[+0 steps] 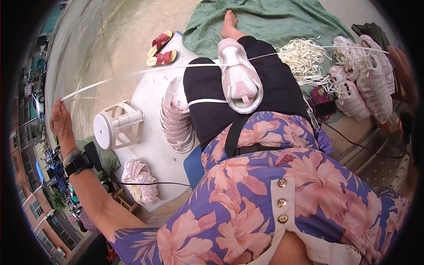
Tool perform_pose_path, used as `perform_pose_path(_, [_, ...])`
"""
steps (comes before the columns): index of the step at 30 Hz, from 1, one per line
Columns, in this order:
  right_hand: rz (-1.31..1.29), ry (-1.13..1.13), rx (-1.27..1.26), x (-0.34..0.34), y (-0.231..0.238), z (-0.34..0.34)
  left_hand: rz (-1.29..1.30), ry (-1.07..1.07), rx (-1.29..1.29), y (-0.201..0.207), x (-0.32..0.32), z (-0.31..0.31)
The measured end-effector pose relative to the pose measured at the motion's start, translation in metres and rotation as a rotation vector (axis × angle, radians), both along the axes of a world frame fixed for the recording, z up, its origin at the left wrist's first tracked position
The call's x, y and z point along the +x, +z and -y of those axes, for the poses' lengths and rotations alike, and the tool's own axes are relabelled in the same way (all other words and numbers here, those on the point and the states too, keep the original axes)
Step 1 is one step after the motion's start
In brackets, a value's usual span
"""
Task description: Lacing up several pairs of pink and white sneakers.
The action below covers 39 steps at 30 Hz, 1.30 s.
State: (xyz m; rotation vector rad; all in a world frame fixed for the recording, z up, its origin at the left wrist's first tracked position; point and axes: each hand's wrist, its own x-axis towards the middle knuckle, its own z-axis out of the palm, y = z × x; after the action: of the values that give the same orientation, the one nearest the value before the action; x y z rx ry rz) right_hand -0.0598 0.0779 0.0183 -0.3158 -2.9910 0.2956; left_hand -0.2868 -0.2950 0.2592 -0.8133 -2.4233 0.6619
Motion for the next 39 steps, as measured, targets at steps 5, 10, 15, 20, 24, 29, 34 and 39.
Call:
perform_pose_path(5, [-0.344, -1.086, -0.059, 0.008, -0.221, -0.306, -0.019, -0.396, 0.377, 0.017, -0.069, -0.132])
perform_pose_path(10, [-0.479, -0.849, -0.173, -0.109, -0.158, -0.142, -0.013, -0.117, 0.289, 0.081, -0.063, -0.031])
perform_pose_path(15, [-0.760, -0.692, -0.030, -0.129, 0.102, -0.168, -0.157, -0.170, 0.326, 0.063, -0.026, -0.081])
perform_pose_path(20, [-0.808, -0.557, 0.094, -0.114, 0.175, -0.194, -0.202, -0.101, 0.428, 0.081, -0.041, -0.061])
perform_pose_path(24, [-0.812, -0.468, 0.158, -0.098, 0.202, -0.230, -0.214, -0.053, 0.449, 0.081, -0.045, -0.047])
perform_pose_path(29, [-0.805, -0.426, 0.273, -0.021, 0.230, -0.312, -0.175, -0.085, 0.517, 0.080, -0.046, -0.048])
perform_pose_path(34, [-0.766, -0.473, 0.460, 0.124, 0.288, -0.364, -0.173, -0.274, 0.472, 0.082, -0.020, -0.124])
perform_pose_path(39, [-0.708, -0.613, 0.681, 0.268, 0.344, -0.365, -0.160, -0.516, 0.709, 0.129, 0.015, -0.221])
